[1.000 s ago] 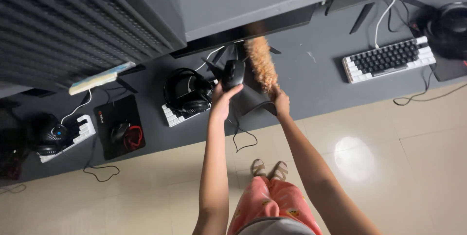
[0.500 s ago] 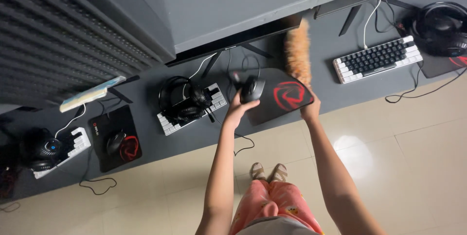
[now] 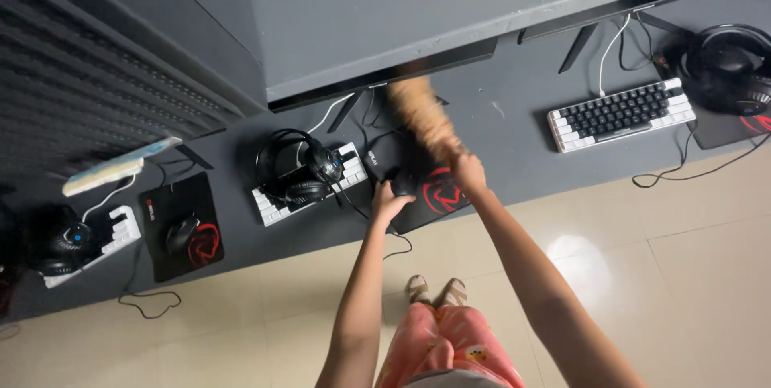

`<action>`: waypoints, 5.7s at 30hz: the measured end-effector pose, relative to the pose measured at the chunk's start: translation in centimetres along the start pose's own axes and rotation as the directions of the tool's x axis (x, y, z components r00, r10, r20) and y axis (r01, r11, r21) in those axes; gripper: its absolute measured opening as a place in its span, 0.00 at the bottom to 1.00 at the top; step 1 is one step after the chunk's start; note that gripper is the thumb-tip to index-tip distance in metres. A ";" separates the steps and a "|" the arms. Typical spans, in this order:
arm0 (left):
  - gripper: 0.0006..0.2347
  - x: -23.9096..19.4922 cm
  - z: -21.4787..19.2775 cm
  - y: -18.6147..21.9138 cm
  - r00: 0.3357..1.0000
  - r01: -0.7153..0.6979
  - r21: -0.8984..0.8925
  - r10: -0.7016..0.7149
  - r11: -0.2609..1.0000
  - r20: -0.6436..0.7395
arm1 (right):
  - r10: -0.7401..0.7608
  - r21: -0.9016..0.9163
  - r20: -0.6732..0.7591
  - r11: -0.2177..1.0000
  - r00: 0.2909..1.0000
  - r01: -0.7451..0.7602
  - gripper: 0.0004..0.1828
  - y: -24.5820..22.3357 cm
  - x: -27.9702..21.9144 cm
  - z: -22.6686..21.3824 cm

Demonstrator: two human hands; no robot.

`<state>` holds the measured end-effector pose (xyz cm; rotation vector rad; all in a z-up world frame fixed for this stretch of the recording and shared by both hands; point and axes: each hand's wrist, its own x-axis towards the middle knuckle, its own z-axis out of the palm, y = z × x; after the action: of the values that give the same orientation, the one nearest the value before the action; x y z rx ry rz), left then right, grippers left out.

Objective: The person uses a fluffy duster to clean a row of computer desks. They wipe the surfaces, keyboards, mousepads, and the areas around the monitors and headphones. The person moves along the row, cleaning each station sequentially.

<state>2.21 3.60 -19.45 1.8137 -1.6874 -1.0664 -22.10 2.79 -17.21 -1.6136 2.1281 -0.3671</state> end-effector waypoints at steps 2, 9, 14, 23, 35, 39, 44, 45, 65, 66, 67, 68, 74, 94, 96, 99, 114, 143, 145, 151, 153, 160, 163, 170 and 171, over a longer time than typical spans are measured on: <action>0.31 -0.6 0.2 -0.3 1.000 0.006 0.000 -0.006 1.000 0.013 | -0.119 0.049 -0.079 0.991 0.990 0.123 0.28 2.5 -1.0 1.5; 0.31 -0.5 2.2 -0.3 0.984 -0.058 -0.085 0.043 0.995 -0.174 | 0.031 0.309 -0.410 0.945 0.911 0.108 0.32 2.5 -5.3 2.0; 0.32 2.3 3.6 -1.0 0.973 -0.060 -0.036 0.050 0.998 -0.224 | 0.099 0.279 -0.344 0.960 0.934 0.001 0.31 4.8 -6.2 -1.2; 0.32 0.1 3.6 5.5 0.958 0.038 0.519 0.117 0.854 -0.263 | -0.076 0.173 -0.168 0.979 0.983 0.105 0.29 4.7 -2.4 -2.5; 0.39 0.8 5.4 5.5 0.980 0.136 0.465 -0.051 0.875 -0.191 | -0.267 0.081 -0.108 0.958 0.958 0.276 0.17 9.2 5.4 3.3; 0.37 1.2 5.5 5.0 0.981 0.150 0.429 -0.081 0.891 -0.175 | 0.184 0.303 -0.255 0.947 0.949 -0.102 0.19 9.2 4.4 -3.4; 0.36 -0.5 5.0 6.4 0.971 0.006 0.366 0.082 0.930 -0.223 | 0.024 0.326 -0.529 0.929 0.848 0.176 0.25 11.0 0.1 -1.8; 0.34 -0.9 5.4 6.6 0.957 -0.066 0.346 0.158 0.936 -0.244 | -0.244 0.162 -0.591 0.897 0.769 0.410 0.30 12.4 -1.3 -0.6; 0.23 -2.4 18.0 10.2 0.748 -0.649 0.021 0.632 0.761 0.204 | 0.281 0.489 -0.485 0.872 0.829 -0.010 0.26 17.5 -24.3 -0.9; 0.23 -2.2 19.2 11.0 0.742 -0.649 0.001 0.632 0.761 0.224 | 0.271 0.524 -0.485 0.851 0.832 0.029 0.27 17.4 -24.3 -3.0; 0.23 -2.2 20.1 12.0 0.733 -0.655 -0.004 0.636 0.756 0.240 | 0.287 0.528 -0.488 0.849 0.825 0.017 0.27 18.3 -24.2 -4.4; 0.23 -2.1 21.3 13.3 0.733 -0.650 -0.023 0.635 0.759 0.246 | 0.259 0.492 -0.442 0.871 0.859 -0.009 0.27 19.4 -23.7 -6.0; 0.27 -1.9 27.4 22.9 0.798 -0.582 0.109 0.539 0.806 0.269 | 0.230 0.355 -0.504 0.934 0.833 -0.043 0.26 33.2 -20.6 -10.5; 0.59 3.8 35.5 30.4 0.984 -0.171 0.630 0.105 0.758 0.142 | -0.010 0.187 -0.132 0.982 0.991 0.035 0.32 44.7 -20.7 -22.2; 0.61 4.0 35.0 29.8 0.976 -0.209 0.635 0.117 0.743 0.184 | 0.194 0.326 -0.352 0.942 0.916 -0.074 0.28 45.4 -20.8 -21.2; 0.62 3.8 34.3 29.9 0.962 -0.272 0.584 0.224 0.765 0.155 | 0.159 0.353 -0.514 0.935 0.843 0.038 0.29 45.9 -20.2 -19.7; 0.51 7.0 33.9 25.9 0.884 -0.425 0.416 0.270 0.804 0.381 | -0.079 0.240 -0.116 0.965 0.990 0.105 0.29 47.2 -30.2 -17.1; 0.47 -2.9 29.1 32.5 0.942 -0.296 -0.167 0.317 0.940 0.112 | -0.230 0.256 -0.311 0.914 0.922 0.314 0.19 37.9 -0.7 -17.4; 0.47 -2.3 29.1 31.9 0.940 -0.299 -0.160 0.320 0.941 0.123 | 0.094 0.392 -0.314 0.919 0.945 0.039 0.20 36.1 0.4 -17.3; 0.48 -0.3 29.2 30.9 0.933 -0.290 -0.298 0.338 0.910 0.125 | -0.456 0.107 0.017 0.886 0.890 0.451 0.10 35.4 5.6 -13.1; 0.49 0.0 28.7 31.3 0.945 -0.228 -0.293 0.283 0.929 0.161 | -0.120 0.079 -0.063 0.989 0.991 0.125 0.09 36.4 9.2 -12.1; 0.46 0.2 27.0 31.9 0.957 -0.188 -0.210 0.227 0.959 0.179 | 0.231 0.340 -0.283 0.932 0.931 -0.127 0.08 37.2 9.7 -12.6; 0.46 1.0 26.7 30.7 0.957 -0.208 -0.197 0.241 0.958 0.163 | -0.204 0.107 -0.221 0.967 0.954 0.231 0.11 38.5 7.8 -16.1; 0.47 4.0 25.0 26.6 0.888 -0.415 -0.084 0.424 0.906 0.177 | 0.023 0.283 -0.343 0.956 0.939 0.080 0.31 41.6 1.3 -18.8; 0.47 4.4 24.2 26.5 0.871 -0.453 -0.037 0.451 0.891 0.192 | -0.049 0.215 -0.299 0.970 0.953 0.117 0.33 42.8 1.0 -18.9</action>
<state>-33.44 -0.50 -14.98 1.2454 -2.0993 -1.0483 -67.65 12.90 -20.85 -1.5961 2.1310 -0.8965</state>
